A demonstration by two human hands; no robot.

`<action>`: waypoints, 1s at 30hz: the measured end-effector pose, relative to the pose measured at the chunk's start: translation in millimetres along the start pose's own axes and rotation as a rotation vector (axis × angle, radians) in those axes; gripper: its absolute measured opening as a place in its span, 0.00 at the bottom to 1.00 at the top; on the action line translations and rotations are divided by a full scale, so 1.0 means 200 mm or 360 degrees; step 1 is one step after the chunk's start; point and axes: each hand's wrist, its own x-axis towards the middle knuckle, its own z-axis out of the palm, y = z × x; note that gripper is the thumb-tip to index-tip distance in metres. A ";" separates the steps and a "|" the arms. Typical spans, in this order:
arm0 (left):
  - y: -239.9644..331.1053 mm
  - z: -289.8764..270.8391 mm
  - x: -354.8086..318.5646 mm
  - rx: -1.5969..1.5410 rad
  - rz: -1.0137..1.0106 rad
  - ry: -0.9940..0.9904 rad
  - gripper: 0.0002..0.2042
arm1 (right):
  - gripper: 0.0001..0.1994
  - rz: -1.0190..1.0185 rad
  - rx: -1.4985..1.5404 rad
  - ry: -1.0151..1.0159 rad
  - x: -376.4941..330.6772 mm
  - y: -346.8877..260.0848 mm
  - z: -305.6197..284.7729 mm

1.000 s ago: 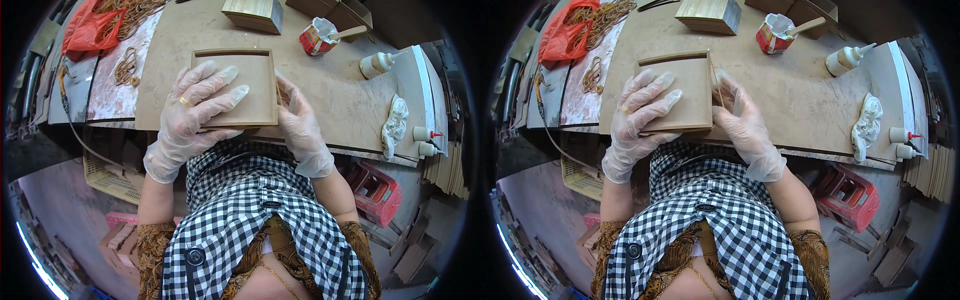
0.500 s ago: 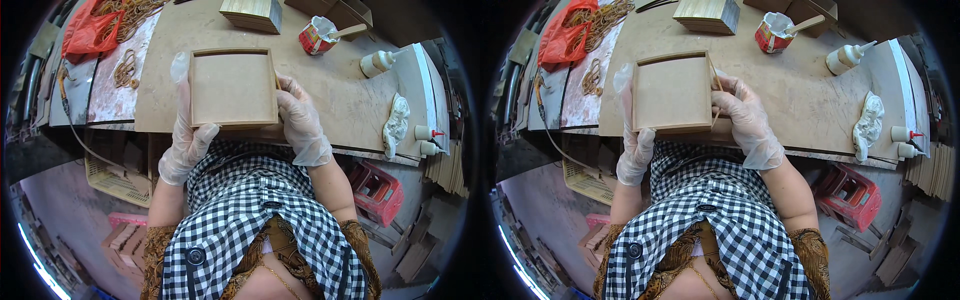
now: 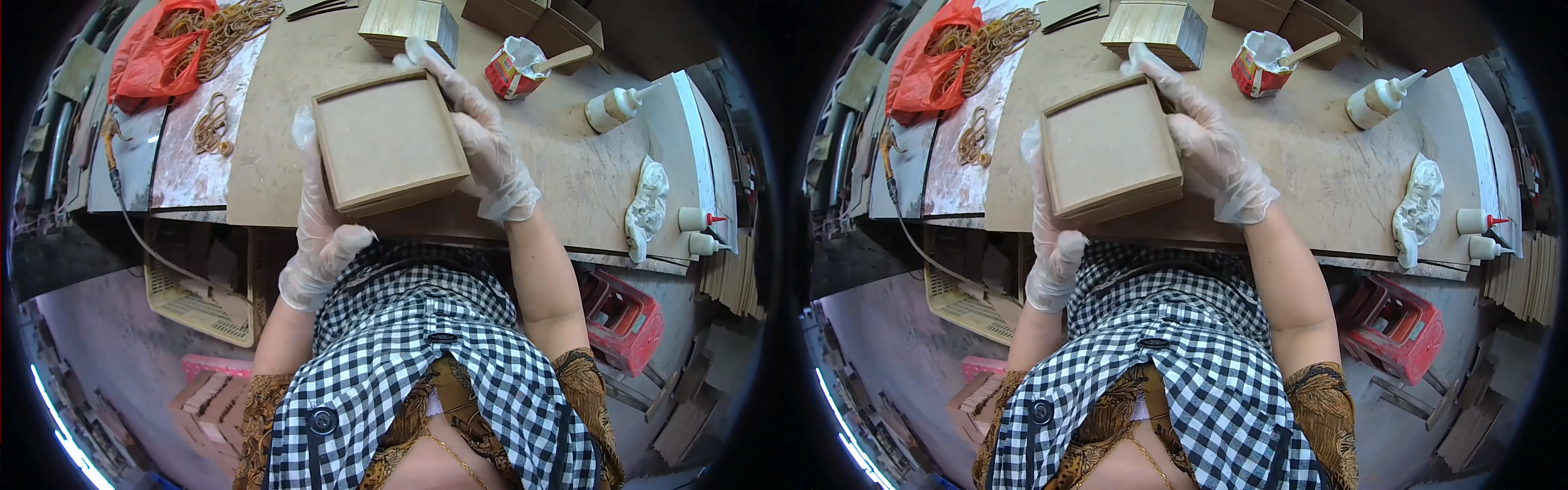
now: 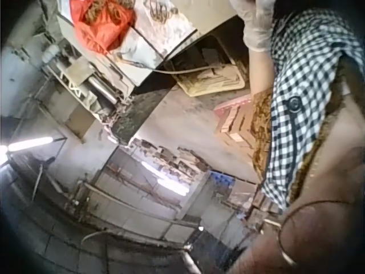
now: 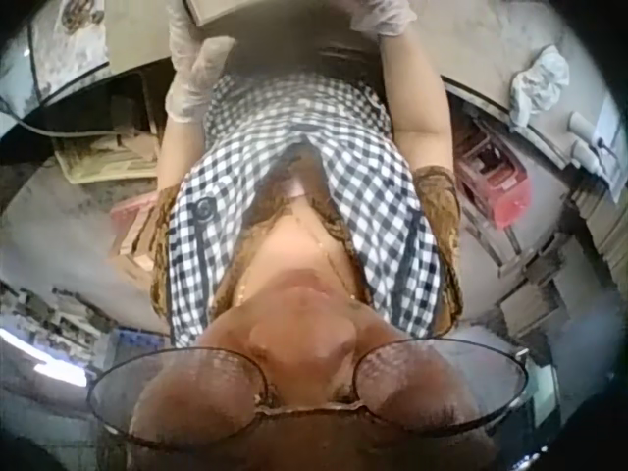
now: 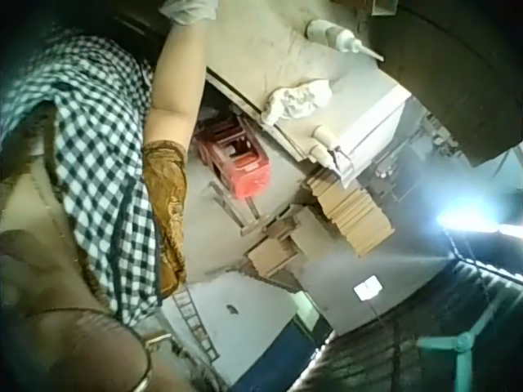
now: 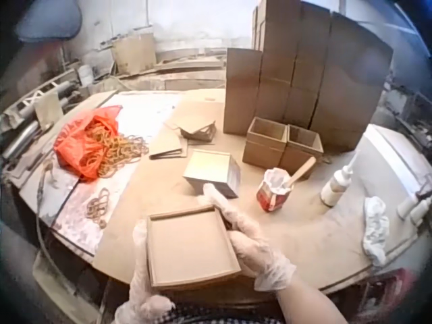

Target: The person assembles small cardboard boxes by folding the sides and securing them with rubber bands. They handle multiple box components, apply glue, and stack the finished boxes on the table.

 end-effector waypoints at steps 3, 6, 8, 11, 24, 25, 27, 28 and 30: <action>-0.05 -0.01 0.01 0.0172 -0.0100 0.0039 0.48 | 0.17 0.0007 -0.0827 0.0119 0.11 0.00 -0.12; 0.01 0.01 0.01 0.0200 -0.0266 0.0083 0.47 | 0.13 0.0148 -0.0771 0.0288 0.19 0.01 -0.13; 0.02 0.01 0.00 0.0185 -0.0248 0.0069 0.45 | 0.12 0.0214 -0.0472 0.0275 0.18 0.01 -0.09; -0.08 -0.02 -0.02 0.0082 -0.0101 0.0012 0.44 | 0.14 0.0261 -0.0128 0.0223 0.15 0.03 -0.07; -0.02 -0.05 -0.08 0.0611 -0.0265 -0.0046 0.46 | 0.18 0.0168 -0.0232 0.0491 0.15 0.09 -0.09; -0.01 -0.04 -0.08 0.0534 -0.0306 -0.0019 0.48 | 0.18 0.0081 -0.0367 0.0586 0.14 0.09 -0.11; 0.06 -0.01 -0.08 0.0318 -0.0333 0.0070 0.53 | 0.17 0.0045 -0.0540 0.0617 0.07 0.07 -0.16; 0.09 0.00 -0.06 0.0187 -0.0321 0.0126 0.56 | 0.16 0.0025 -0.0619 0.0630 0.04 0.04 -0.17; 0.08 -0.09 0.01 0.0383 -0.0063 0.0046 0.65 | 0.17 0.0093 -0.0630 0.0594 -0.08 -0.03 -0.16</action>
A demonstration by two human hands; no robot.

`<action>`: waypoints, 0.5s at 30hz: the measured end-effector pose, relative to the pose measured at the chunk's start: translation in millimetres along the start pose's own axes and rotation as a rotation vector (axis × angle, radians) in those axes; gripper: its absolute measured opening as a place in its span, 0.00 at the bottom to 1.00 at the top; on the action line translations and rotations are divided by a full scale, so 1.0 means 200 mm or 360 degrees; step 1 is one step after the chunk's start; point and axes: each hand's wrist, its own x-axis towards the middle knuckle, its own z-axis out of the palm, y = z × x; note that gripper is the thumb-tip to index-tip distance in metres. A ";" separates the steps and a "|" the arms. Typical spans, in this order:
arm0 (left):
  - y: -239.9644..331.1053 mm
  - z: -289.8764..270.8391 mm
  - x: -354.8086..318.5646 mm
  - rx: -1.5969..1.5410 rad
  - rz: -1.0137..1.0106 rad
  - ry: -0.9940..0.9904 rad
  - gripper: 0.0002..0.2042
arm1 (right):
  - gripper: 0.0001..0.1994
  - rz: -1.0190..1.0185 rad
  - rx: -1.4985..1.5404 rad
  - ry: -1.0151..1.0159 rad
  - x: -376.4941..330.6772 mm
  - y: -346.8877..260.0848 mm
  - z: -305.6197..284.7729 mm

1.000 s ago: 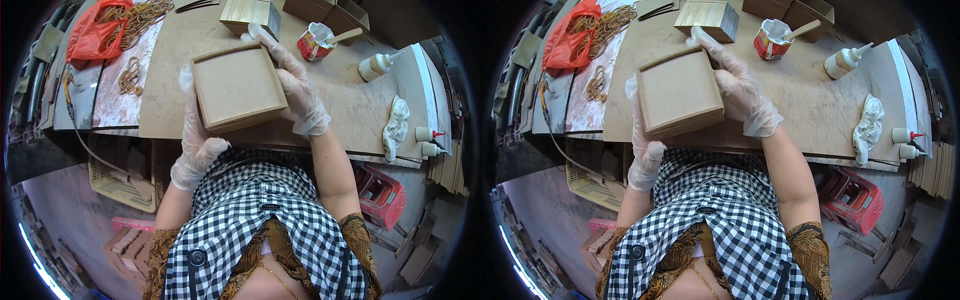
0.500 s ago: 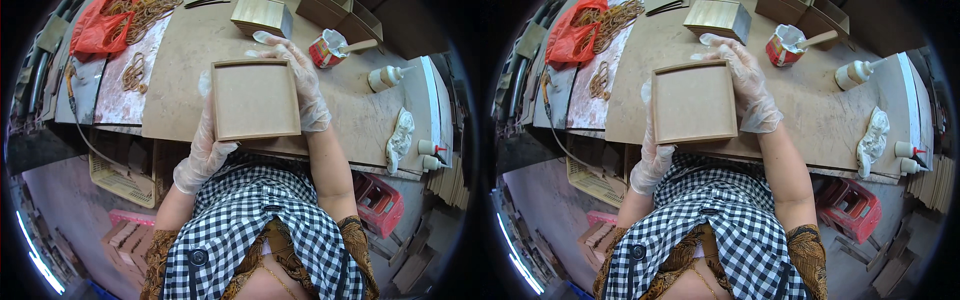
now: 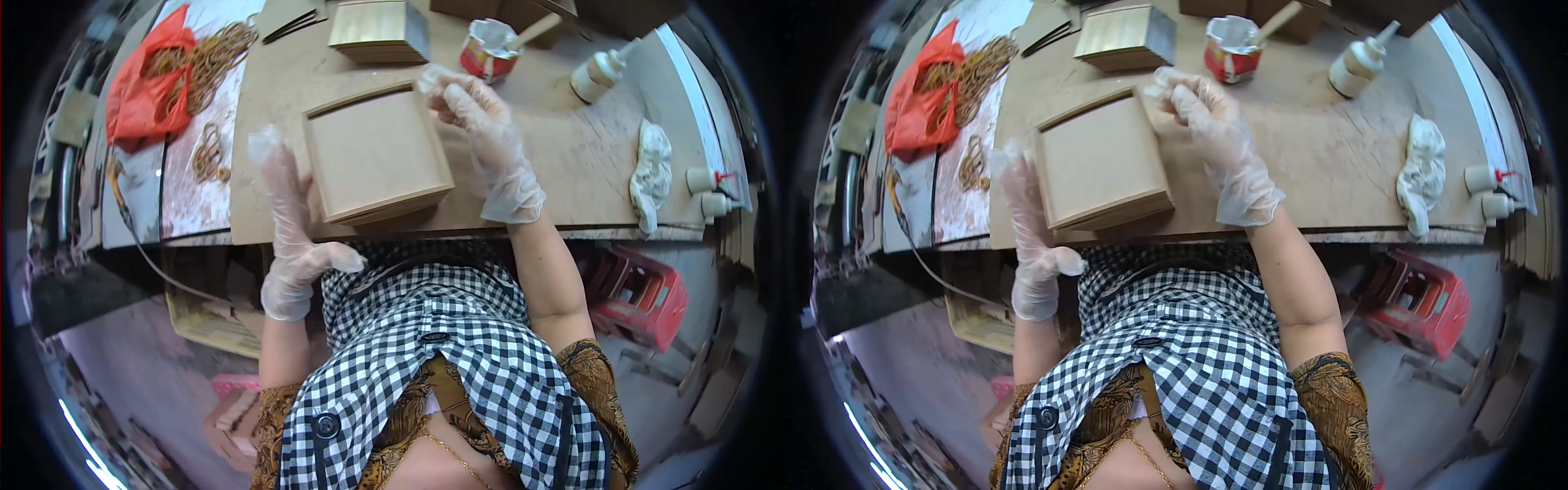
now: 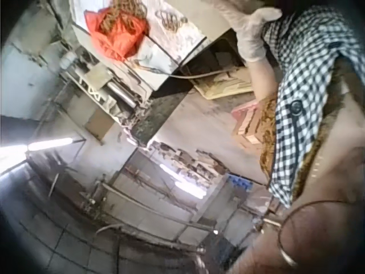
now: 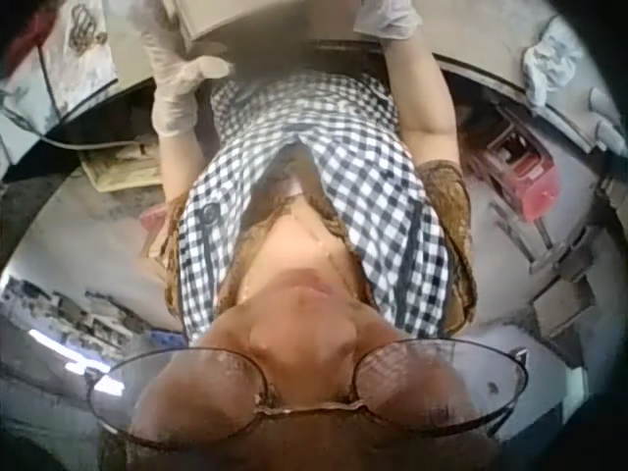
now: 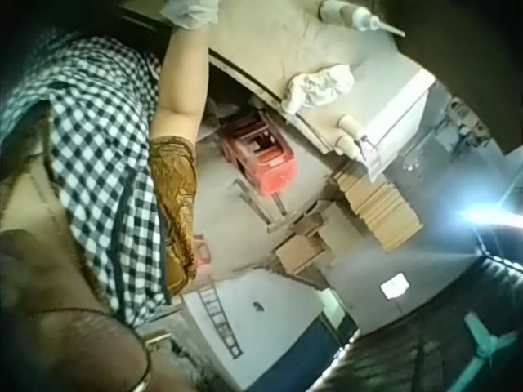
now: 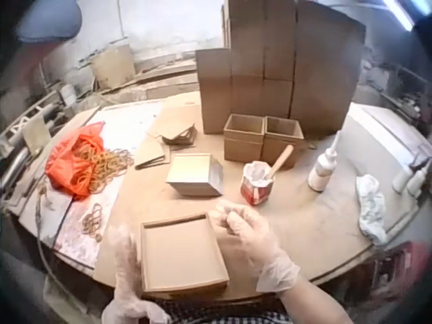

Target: The person assembles small cardboard boxes by folding the sides and securing them with rubber bands. They handle multiple box components, apply glue, and stack the finished boxes on the table.

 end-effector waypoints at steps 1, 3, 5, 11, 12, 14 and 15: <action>0.00 0.00 0.04 -0.0080 -0.0066 -0.0049 0.68 | 0.17 -0.0005 0.0041 -0.0013 -0.05 0.00 -0.01; 0.05 0.03 0.11 -0.0298 -0.0353 -0.0115 0.72 | 0.19 0.0081 0.0126 -0.0176 -0.12 0.01 -0.03; 0.01 0.01 0.15 0.0065 -0.0464 -0.0212 0.70 | 0.20 -0.0140 -0.0319 -0.0221 -0.16 0.02 0.00; -0.04 -0.11 0.14 -0.0530 -0.0803 0.0301 0.35 | 0.21 -0.0141 -0.0251 -0.0513 -0.20 -0.03 0.04; -0.01 -0.11 0.15 -0.0682 -0.0798 0.0382 0.31 | 0.21 -0.0188 -0.0247 -0.0519 -0.20 -0.05 0.03; 0.10 -0.04 0.21 -0.0771 -0.0768 0.0455 0.30 | 0.20 -0.0284 -0.0237 -0.0531 -0.21 -0.13 0.03; 0.15 -0.03 0.22 -0.0829 -0.0753 0.0402 0.32 | 0.20 -0.0224 -0.0071 -0.0528 -0.21 -0.15 0.04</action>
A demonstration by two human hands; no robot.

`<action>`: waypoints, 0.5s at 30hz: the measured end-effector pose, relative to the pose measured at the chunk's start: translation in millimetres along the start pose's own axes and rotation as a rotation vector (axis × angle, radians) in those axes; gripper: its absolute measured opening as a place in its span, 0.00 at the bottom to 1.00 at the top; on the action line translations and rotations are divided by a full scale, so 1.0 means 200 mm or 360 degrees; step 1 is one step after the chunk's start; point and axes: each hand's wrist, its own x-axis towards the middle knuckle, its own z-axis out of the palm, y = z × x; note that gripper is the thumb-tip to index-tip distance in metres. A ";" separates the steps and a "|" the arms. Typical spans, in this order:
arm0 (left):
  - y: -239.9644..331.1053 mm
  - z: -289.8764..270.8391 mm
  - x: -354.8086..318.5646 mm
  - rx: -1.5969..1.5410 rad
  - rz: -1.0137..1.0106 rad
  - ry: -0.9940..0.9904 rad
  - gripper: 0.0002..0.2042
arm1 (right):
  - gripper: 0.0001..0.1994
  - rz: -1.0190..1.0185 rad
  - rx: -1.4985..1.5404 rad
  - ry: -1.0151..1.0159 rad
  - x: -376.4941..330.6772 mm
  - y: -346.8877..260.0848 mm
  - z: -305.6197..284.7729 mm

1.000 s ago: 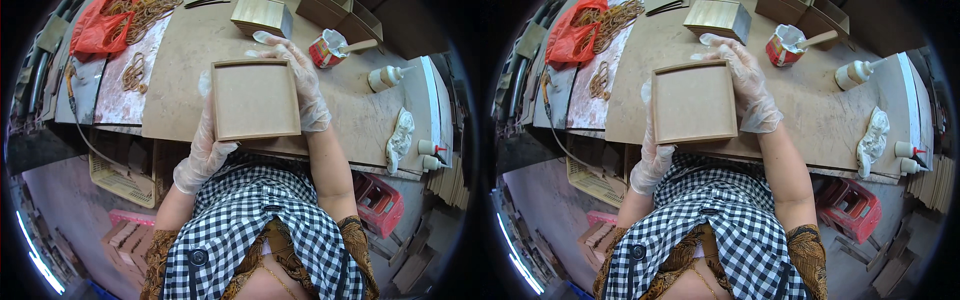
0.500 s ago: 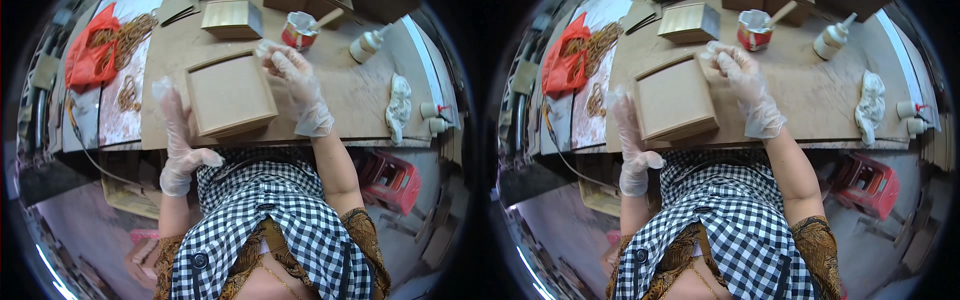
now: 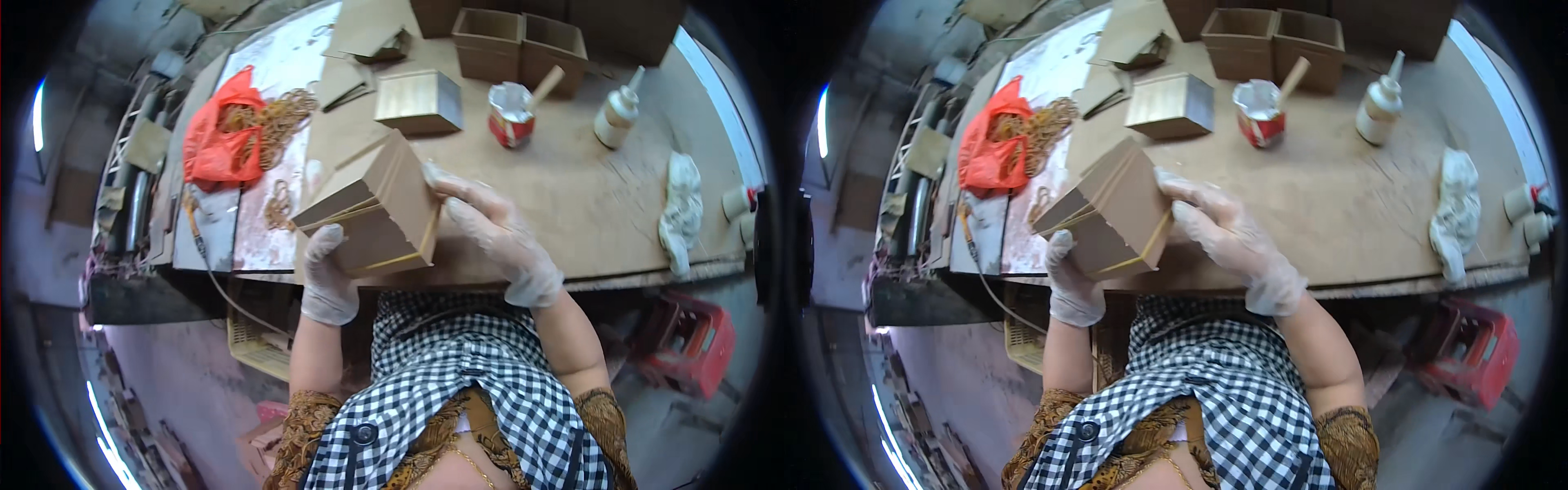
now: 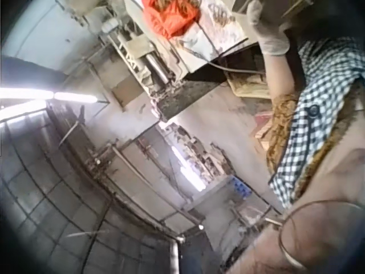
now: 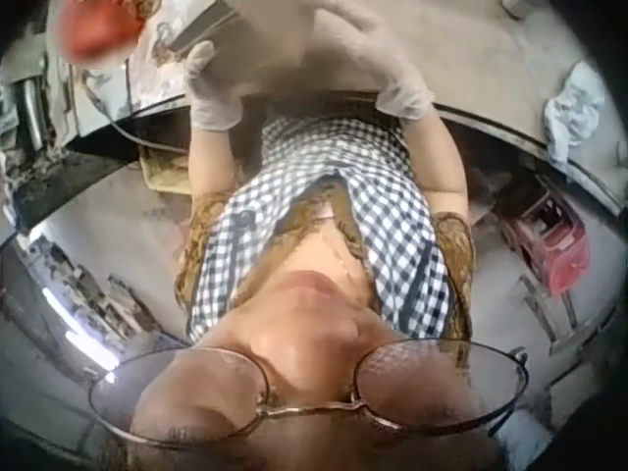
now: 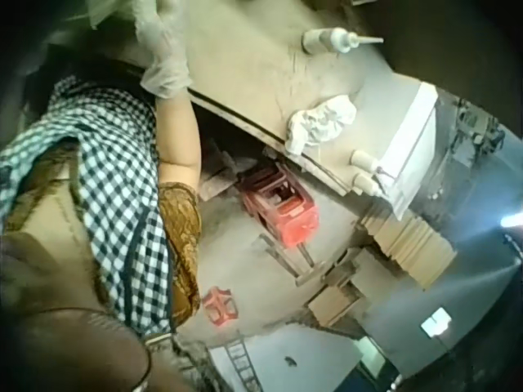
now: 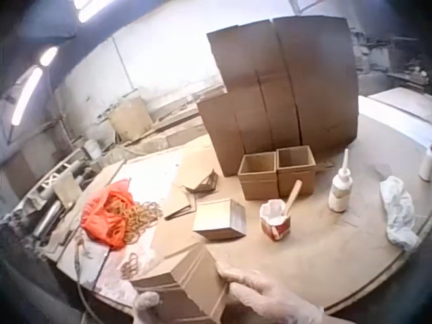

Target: The person assembles small cardboard boxes by folding the sides and securing them with rubber bands. They handle multiple box components, apply glue, and stack the finished boxes on the table.

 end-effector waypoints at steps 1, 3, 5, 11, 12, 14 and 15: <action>0.00 0.06 -0.01 0.0039 0.0070 0.0018 0.33 | 0.20 0.0052 0.0143 0.0028 -0.01 -0.02 0.00; 0.03 0.20 -0.04 0.0025 0.0154 0.0210 0.34 | 0.21 -0.0016 0.0094 0.0052 -0.01 -0.02 -0.01; 0.03 0.20 -0.05 0.0018 0.0127 0.0218 0.34 | 0.22 -0.0266 -0.0290 0.0056 -0.02 0.01 -0.04; 0.04 0.21 -0.04 -0.0059 0.0005 0.0258 0.30 | 0.35 -0.0367 -0.0226 -0.0165 -0.05 -0.04 -0.02; 0.05 0.26 -0.05 -0.0080 -0.0018 0.0261 0.29 | 0.35 -0.0386 -0.0332 -0.0154 -0.05 -0.05 -0.02; 0.05 0.27 -0.04 -0.0122 -0.0053 0.0262 0.29 | 0.37 -0.0461 -0.0513 -0.0121 -0.05 -0.05 -0.02; 0.05 0.26 -0.05 -0.0138 -0.0063 0.0265 0.29 | 0.36 -0.0488 -0.0576 -0.0094 -0.05 -0.05 -0.01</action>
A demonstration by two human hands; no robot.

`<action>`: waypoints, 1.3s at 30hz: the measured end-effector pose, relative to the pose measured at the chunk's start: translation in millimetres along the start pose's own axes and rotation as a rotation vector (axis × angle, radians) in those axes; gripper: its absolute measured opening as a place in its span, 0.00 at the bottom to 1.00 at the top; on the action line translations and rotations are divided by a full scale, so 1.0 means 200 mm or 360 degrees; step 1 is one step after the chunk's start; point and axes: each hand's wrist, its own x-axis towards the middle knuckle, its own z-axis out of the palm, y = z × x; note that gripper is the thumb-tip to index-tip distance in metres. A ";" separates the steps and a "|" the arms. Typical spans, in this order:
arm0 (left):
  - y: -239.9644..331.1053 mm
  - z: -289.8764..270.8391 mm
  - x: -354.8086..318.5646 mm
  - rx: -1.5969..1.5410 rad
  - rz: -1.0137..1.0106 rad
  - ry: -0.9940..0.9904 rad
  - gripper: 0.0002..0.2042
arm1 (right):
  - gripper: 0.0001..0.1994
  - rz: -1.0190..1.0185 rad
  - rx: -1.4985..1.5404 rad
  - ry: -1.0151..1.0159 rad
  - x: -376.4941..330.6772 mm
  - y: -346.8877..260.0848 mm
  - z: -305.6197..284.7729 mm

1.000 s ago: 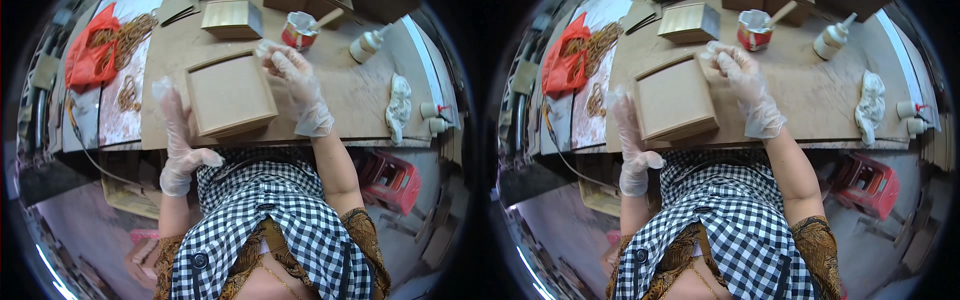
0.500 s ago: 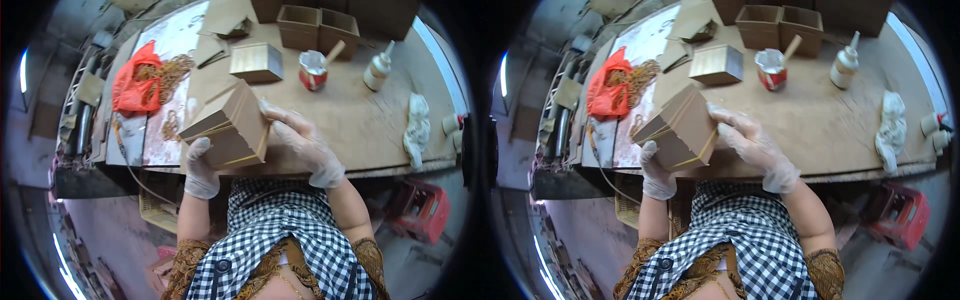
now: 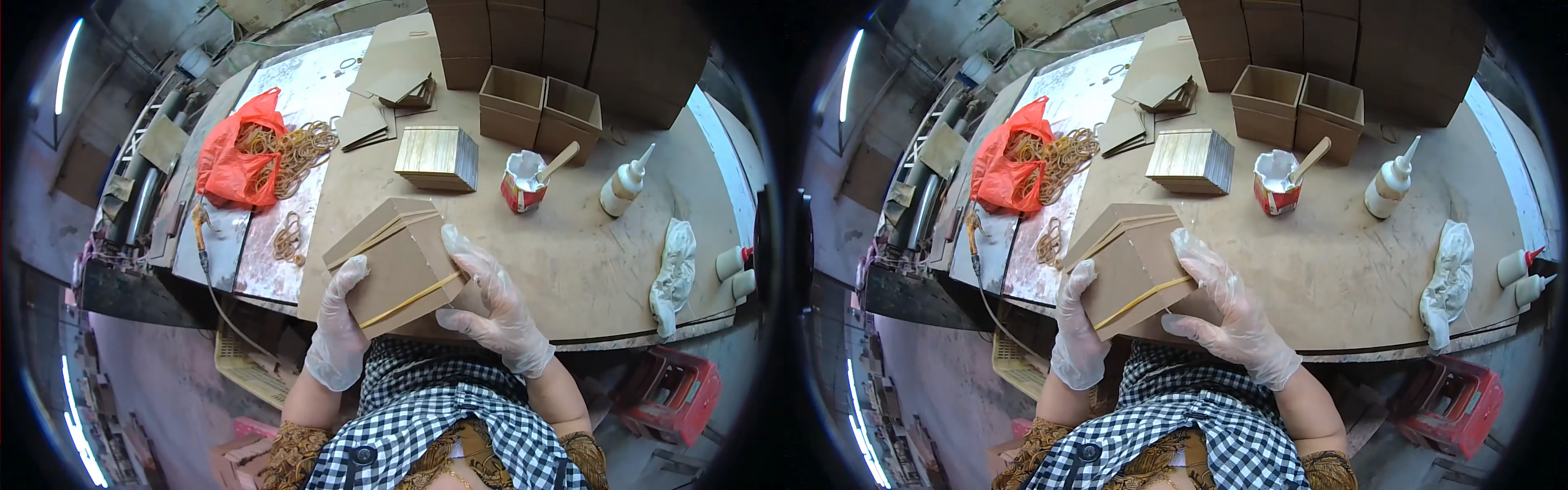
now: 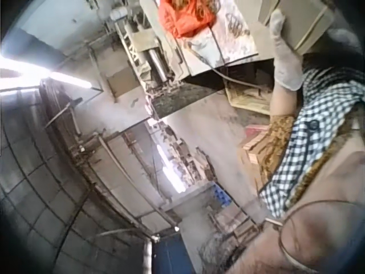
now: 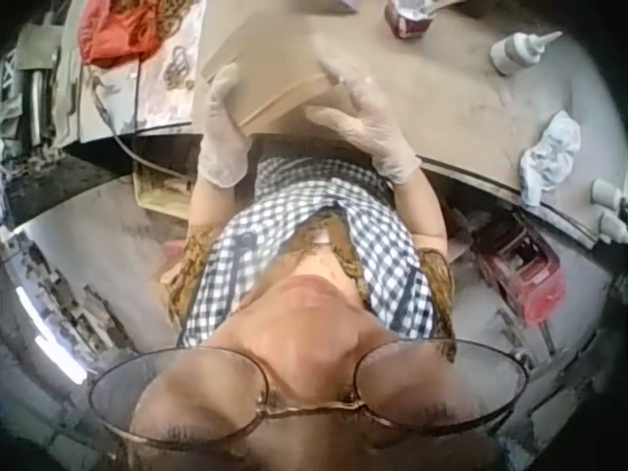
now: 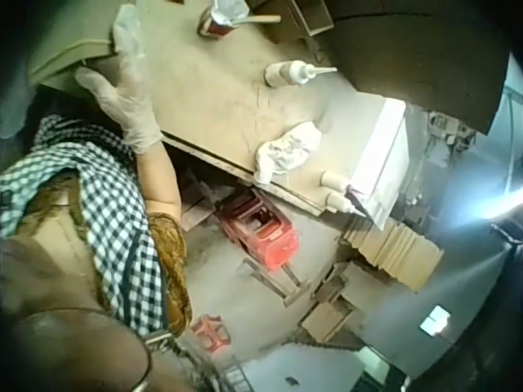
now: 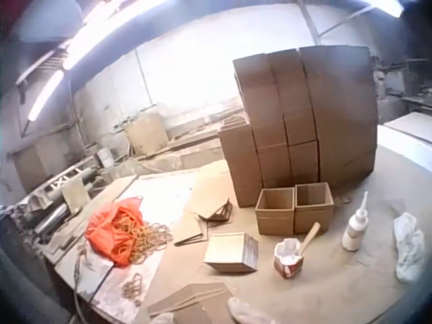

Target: The person assembles small cardboard boxes by folding the sides and securing them with rubber bands. They handle multiple box components, apply glue, and stack the finished boxes on the table.

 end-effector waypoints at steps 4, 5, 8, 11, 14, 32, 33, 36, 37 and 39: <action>-0.01 0.01 -0.01 0.0020 -0.0027 0.0113 0.30 | 0.33 -0.0056 -0.0231 0.0138 0.02 0.01 0.02; -0.01 0.02 -0.02 0.0013 -0.0040 0.0100 0.29 | 0.33 -0.0063 -0.0278 0.0185 0.02 0.01 0.02; -0.01 0.03 -0.03 -0.0061 -0.0123 0.0056 0.26 | 0.32 0.0090 -0.0340 0.0281 0.00 0.05 0.04; -0.01 0.03 -0.03 -0.0132 -0.0243 0.0007 0.29 | 0.30 0.0116 -0.0396 0.0298 -0.03 0.10 0.05; -0.01 0.04 -0.02 -0.0059 -0.0153 -0.0035 0.38 | 0.27 -0.0120 -0.0726 0.0404 0.00 0.14 0.03; -0.18 -0.31 0.16 0.0474 0.0360 0.0123 0.16 | 0.12 0.0755 -0.1745 0.1233 0.78 -0.08 -1.27; -0.19 -0.32 0.18 0.0557 0.0416 0.0155 0.15 | 0.12 0.0916 -0.1854 0.1227 0.81 -0.06 -1.37; -0.25 -0.36 0.21 0.0768 0.0616 0.0147 0.13 | 0.12 0.1363 -0.2008 0.1129 0.89 0.00 -1.52; -0.28 -0.38 0.22 0.0825 0.0691 0.0128 0.12 | 0.13 0.1499 -0.2032 0.1081 0.91 0.01 -1.56; -0.30 -0.41 0.22 0.1025 0.0755 0.0020 0.11 | 0.13 0.1485 -0.2224 0.0865 0.89 0.13 -1.68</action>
